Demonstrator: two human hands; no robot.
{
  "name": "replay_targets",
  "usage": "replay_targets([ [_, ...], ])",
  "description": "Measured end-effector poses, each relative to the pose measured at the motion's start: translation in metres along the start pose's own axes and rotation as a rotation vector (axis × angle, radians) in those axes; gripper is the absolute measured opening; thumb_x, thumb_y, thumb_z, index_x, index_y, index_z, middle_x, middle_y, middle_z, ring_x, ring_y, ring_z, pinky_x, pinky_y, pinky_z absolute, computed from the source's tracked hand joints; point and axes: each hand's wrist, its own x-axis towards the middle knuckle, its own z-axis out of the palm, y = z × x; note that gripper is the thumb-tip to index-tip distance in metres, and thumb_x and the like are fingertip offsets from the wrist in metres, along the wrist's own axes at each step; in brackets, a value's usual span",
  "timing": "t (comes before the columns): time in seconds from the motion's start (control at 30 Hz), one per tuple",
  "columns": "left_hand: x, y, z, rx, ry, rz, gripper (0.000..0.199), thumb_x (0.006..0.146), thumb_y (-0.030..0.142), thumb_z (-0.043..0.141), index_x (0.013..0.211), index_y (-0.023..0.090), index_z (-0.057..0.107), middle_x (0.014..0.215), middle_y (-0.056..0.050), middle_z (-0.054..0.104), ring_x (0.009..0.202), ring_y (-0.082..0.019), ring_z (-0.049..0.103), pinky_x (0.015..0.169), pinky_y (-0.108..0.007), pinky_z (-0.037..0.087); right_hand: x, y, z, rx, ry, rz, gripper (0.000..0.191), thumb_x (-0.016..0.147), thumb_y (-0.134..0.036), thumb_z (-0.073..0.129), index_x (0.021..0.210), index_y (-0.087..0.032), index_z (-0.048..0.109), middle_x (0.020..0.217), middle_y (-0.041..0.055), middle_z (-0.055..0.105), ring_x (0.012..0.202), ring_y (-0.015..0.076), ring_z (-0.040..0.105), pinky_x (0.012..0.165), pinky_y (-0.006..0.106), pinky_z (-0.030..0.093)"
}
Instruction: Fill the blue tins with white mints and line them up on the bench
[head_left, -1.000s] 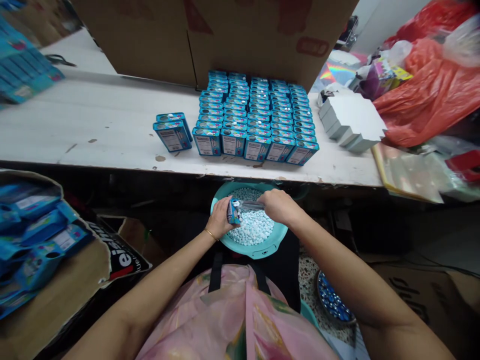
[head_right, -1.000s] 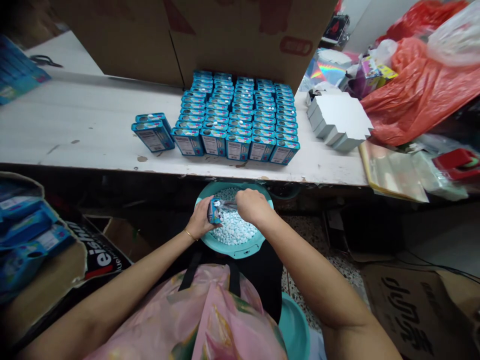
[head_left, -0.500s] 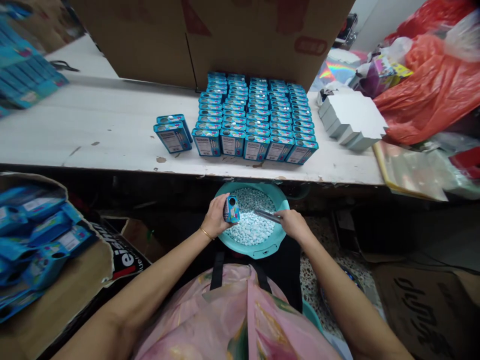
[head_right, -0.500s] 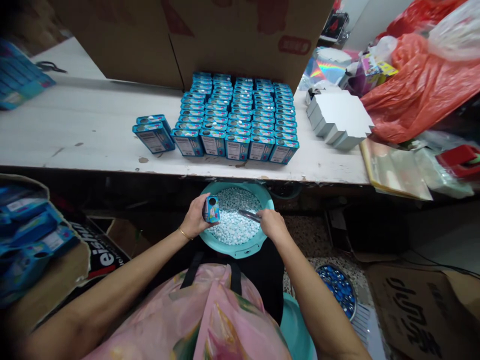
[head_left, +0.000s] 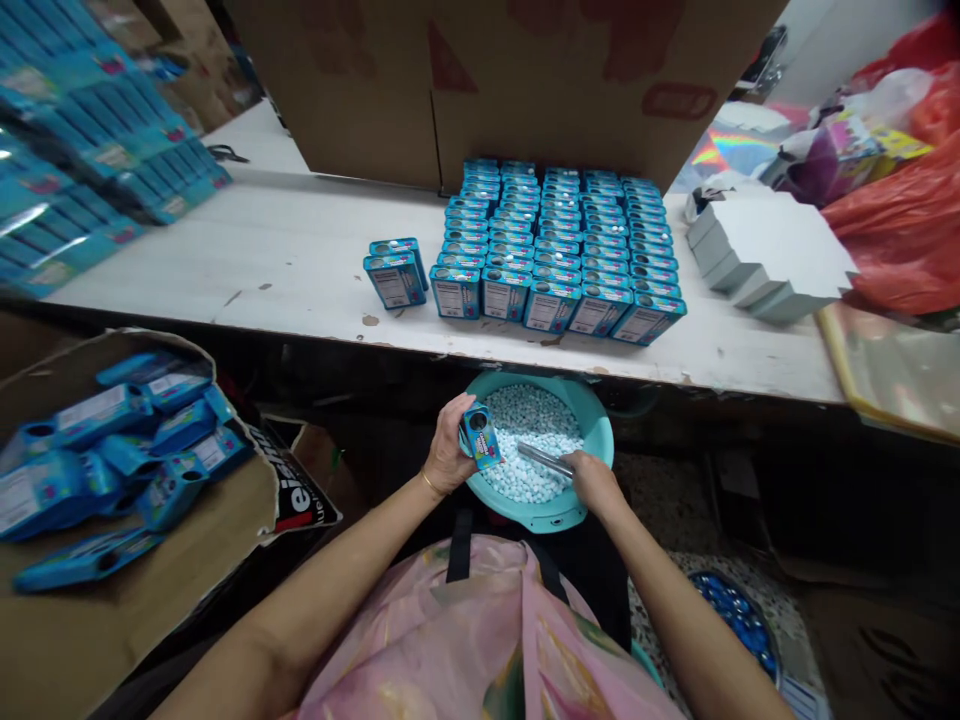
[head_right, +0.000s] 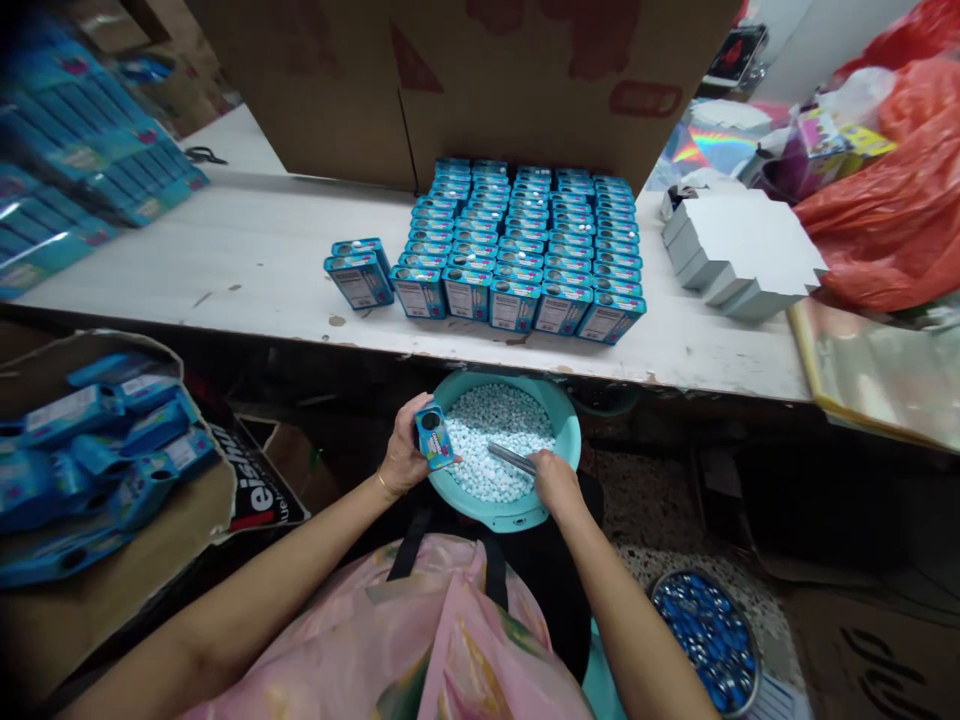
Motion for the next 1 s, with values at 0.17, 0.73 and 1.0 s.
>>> replay_targets([
  [0.17, -0.002, -0.006, -0.001, -0.035, -0.005, -0.143, 0.096, 0.048, 0.051, 0.071, 0.126, 0.019, 0.024, 0.122, -0.014, 0.039, 0.112, -0.029, 0.042, 0.092, -0.045, 0.037, 0.017, -0.028, 0.012, 0.048, -0.020, 0.065, 0.035, 0.080, -0.011, 0.031, 0.095, -0.018, 0.062, 0.096, 0.0100, 0.059, 0.089, 0.0174, 0.053, 0.073, 0.025, 0.036],
  [0.73, -0.008, -0.018, 0.006, 0.054, -0.093, -0.120, 0.098, 0.047, 0.051, 0.071, 0.128, 0.018, 0.026, 0.122, -0.013, 0.041, 0.112, -0.030, 0.040, 0.095, -0.045, 0.034, 0.003, -0.013, -0.060, 0.741, 0.017, -0.163, 0.035, 0.072, -0.018, 0.042, 0.099, -0.014, 0.063, 0.084, 0.0037, 0.065, 0.070, 0.0138, 0.054, 0.064, 0.023, 0.041],
  [1.0, -0.007, -0.007, 0.021, 0.124, -0.188, -0.069, 0.097, 0.050, 0.049, 0.069, 0.129, 0.016, 0.024, 0.124, -0.013, 0.040, 0.114, -0.030, 0.037, 0.096, -0.045, 0.033, -0.023, -0.069, -0.138, -0.104, 0.092, -0.171, 0.035, 0.077, -0.014, 0.036, 0.096, -0.025, 0.064, 0.090, 0.0051, 0.062, 0.083, 0.0159, 0.054, 0.069, 0.024, 0.036],
])
